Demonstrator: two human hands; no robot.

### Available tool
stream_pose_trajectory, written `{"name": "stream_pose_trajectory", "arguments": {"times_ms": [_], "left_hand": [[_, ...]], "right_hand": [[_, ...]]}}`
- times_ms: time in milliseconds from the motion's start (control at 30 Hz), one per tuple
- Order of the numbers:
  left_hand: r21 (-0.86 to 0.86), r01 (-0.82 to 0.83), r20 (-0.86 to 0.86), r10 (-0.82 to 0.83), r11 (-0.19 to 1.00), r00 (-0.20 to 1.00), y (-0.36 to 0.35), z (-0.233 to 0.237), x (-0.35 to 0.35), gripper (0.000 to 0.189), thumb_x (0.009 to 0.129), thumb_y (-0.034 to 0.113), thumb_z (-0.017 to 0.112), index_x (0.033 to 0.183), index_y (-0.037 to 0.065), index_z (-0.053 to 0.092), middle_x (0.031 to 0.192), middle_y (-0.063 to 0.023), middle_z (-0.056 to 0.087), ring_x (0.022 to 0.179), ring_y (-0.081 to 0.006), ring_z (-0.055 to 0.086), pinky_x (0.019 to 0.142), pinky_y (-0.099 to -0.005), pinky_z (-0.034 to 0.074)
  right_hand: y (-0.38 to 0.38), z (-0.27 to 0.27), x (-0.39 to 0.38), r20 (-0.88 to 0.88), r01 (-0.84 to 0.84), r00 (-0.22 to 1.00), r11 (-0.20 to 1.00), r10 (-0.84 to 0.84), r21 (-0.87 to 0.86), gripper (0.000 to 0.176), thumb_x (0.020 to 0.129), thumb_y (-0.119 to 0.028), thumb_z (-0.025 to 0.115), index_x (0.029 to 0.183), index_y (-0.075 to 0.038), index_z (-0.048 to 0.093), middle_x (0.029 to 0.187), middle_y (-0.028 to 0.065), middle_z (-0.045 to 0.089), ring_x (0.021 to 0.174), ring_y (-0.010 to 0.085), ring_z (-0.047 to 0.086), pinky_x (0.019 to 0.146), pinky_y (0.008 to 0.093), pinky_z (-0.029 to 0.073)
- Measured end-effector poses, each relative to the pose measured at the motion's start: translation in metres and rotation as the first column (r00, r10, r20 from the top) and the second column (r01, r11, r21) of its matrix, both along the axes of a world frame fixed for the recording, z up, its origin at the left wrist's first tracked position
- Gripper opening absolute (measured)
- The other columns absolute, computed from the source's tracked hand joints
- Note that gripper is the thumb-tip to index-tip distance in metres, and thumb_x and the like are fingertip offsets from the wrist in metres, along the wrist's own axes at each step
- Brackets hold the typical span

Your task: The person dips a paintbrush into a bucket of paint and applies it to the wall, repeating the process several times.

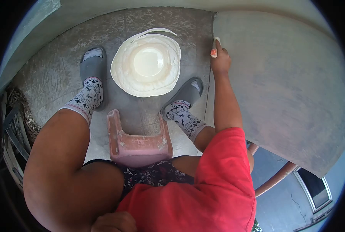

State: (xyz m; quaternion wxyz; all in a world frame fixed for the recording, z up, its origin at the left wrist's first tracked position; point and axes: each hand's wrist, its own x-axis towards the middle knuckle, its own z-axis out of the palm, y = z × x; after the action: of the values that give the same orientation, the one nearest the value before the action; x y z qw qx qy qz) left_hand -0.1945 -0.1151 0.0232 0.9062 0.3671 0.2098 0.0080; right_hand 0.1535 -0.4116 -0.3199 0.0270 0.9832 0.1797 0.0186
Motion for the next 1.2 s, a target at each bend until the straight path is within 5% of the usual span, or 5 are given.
{"name": "stream_pose_trajectory", "arguments": {"times_ms": [567, 667, 733, 933, 1200], "left_hand": [[0.113, -0.039, 0.207, 0.015, 0.993, 0.978, 0.007, -0.002, 0.027, 0.02, 0.078, 0.019, 0.071, 0.085, 0.004, 0.06, 0.071, -0.0062, 0.057, 0.06, -0.0205, 0.051, 0.058, -0.0337, 0.036], [0.293, 0.29, 0.248, -0.365, 0.911, 0.898, 0.008, -0.01, 0.001, 0.021, 0.079, 0.022, 0.07, 0.086, 0.005, 0.061, 0.094, -0.0112, 0.061, 0.08, -0.0232, 0.056, 0.063, -0.0394, 0.039], [0.631, 0.488, 0.33, -0.778, 0.602, 0.534, 0.021, -0.02, -0.004, 0.045, 0.079, 0.033, 0.065, 0.112, 0.003, 0.06, 0.104, -0.0115, 0.061, 0.096, -0.0234, 0.058, 0.086, -0.0366, 0.048], [0.805, 0.501, 0.06, -0.882, 0.319, 0.467, 0.021, 0.003, -0.013, 0.052, 0.076, 0.036, 0.07, 0.115, 0.002, 0.06, 0.109, -0.0152, 0.059, 0.1, -0.0295, 0.056, 0.089, -0.0438, 0.045], [0.87, 0.482, -0.367, -0.793, -0.107, 0.487, 0.013, -0.005, -0.038, 0.058, 0.077, 0.037, 0.07, 0.121, 0.001, 0.056, 0.117, -0.0183, 0.052, 0.108, -0.034, 0.049, 0.098, -0.0477, 0.038]], "right_hand": [[0.029, 0.041, 0.041, -0.025, 0.165, 0.986, 0.984, -0.167, -0.073, 0.042, 0.088, -0.019, 0.057, 0.129, -0.026, 0.057, 0.086, 0.0159, 0.066, 0.085, 0.0367, 0.066, 0.074, 0.047, 0.053], [0.035, 0.099, 0.026, 0.082, 0.153, 0.984, 0.985, -0.16, 0.085, 0.044, 0.084, -0.016, 0.061, 0.128, -0.02, 0.058, 0.088, 0.0172, 0.067, 0.082, 0.0355, 0.067, 0.074, 0.0449, 0.053], [0.033, 0.132, 0.011, 0.134, 0.159, 0.973, 0.969, -0.185, 0.187, 0.046, 0.082, -0.015, 0.063, 0.128, -0.016, 0.058, 0.09, 0.0173, 0.068, 0.082, 0.0333, 0.068, 0.075, 0.0434, 0.054], [0.064, 0.182, -0.074, -0.259, 0.308, 0.95, 0.39, -0.175, 0.868, 0.052, 0.079, -0.008, 0.071, 0.127, 0.006, 0.055, 0.101, 0.0128, 0.066, 0.083, 0.0155, 0.066, 0.055, 0.0267, 0.054], [0.126, 0.091, -0.169, -0.426, 0.313, 0.902, 0.571, 0.072, 0.759, 0.048, 0.082, -0.011, 0.07, 0.127, -0.001, 0.057, 0.1, 0.0125, 0.068, 0.082, 0.0152, 0.066, 0.067, 0.0272, 0.054]]}}
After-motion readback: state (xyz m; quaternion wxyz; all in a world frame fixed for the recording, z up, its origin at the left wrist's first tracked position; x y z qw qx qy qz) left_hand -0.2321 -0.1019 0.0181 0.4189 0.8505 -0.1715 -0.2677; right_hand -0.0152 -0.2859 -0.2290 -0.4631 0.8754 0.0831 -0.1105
